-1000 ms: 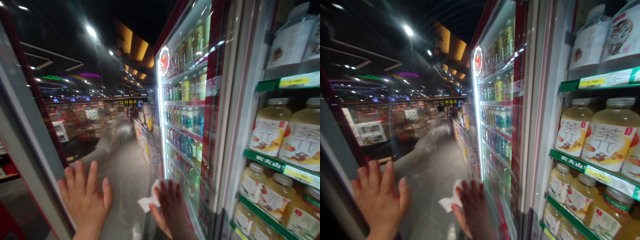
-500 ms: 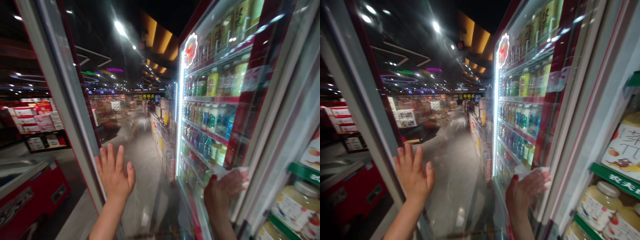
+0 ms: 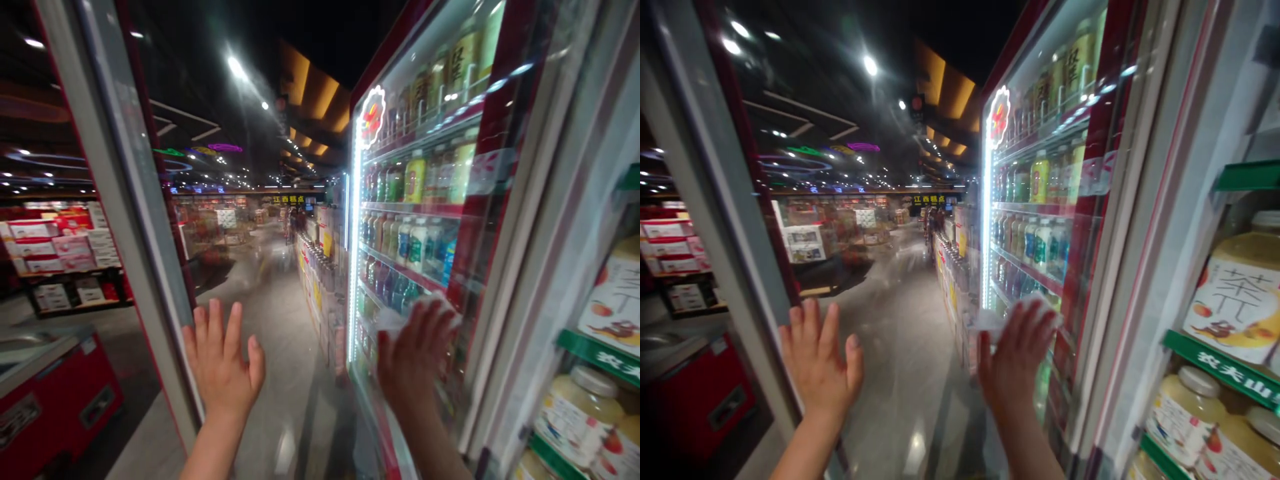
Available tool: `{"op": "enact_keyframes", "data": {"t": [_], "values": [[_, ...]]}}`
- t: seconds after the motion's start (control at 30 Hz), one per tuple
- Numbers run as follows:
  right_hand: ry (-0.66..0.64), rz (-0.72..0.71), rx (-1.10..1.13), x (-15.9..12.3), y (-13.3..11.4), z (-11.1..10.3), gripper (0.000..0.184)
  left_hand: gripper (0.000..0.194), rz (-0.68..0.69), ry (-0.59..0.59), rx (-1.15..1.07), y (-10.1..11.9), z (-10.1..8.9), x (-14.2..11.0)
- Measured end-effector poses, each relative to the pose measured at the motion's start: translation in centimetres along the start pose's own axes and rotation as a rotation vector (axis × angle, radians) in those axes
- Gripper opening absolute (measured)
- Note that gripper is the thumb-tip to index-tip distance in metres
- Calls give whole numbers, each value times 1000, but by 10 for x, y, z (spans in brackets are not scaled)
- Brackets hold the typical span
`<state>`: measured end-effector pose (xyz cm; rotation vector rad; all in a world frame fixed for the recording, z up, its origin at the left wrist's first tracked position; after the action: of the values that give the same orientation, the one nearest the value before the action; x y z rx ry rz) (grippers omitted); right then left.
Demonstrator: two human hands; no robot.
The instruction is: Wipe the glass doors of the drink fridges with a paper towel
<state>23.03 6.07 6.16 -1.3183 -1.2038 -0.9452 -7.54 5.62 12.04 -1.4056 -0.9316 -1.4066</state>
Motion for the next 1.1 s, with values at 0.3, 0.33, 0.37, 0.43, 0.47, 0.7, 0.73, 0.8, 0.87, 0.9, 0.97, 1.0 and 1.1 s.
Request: {"op": "enact_keyframes", "data": {"t": [0.3,0.33,0.37,0.43,0.47,0.7,0.73,0.8,0.87,0.9,0.97,1.0,1.1], "values": [[5,-36,-10,8,24,-7,90,84,-20,5,-22,2,0,1],[20,51,-25,30,30,-7,88,84,-25,6,-22,3,0,1],[27,73,-24,46,22,-6,86,83,-32,4,-21,2,0,2],[5,-72,39,49,-24,-1,86,83,-41,3,-19,2,-1,1],[-25,-211,95,34,-54,1,86,83,-43,8,-19,2,-2,1],[-7,-100,56,-56,9,-5,83,86,-23,-38,-6,-2,1,-9],[18,-4,50,-38,30,-6,85,86,-30,-26,2,-3,0,-9],[6,180,48,2,47,-2,86,87,-39,-4,18,-4,-2,-10],[33,154,46,25,16,-1,91,87,-32,-15,18,-3,-2,-10],[26,68,64,24,-10,0,95,86,-27,-23,13,-2,-1,-10],[9,-185,120,-6,-60,2,98,86,-29,-27,8,-1,-2,-10],[5,-315,131,-28,-74,3,96,85,-35,-20,9,0,-3,-9],[14,-355,64,-61,-47,2,97,83,-40,1,10,1,-4,-7]]}}
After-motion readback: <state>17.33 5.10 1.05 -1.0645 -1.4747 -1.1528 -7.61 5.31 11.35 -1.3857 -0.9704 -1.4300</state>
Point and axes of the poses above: each hand's wrist, its own x-axis towards the middle knuckle, its own z-axis out of the palm, y = z × x, the point moved 9 cm from there along x, towards the middle knuckle, and after that the axes turned 8 degrees about y, right-handed, at the moved point
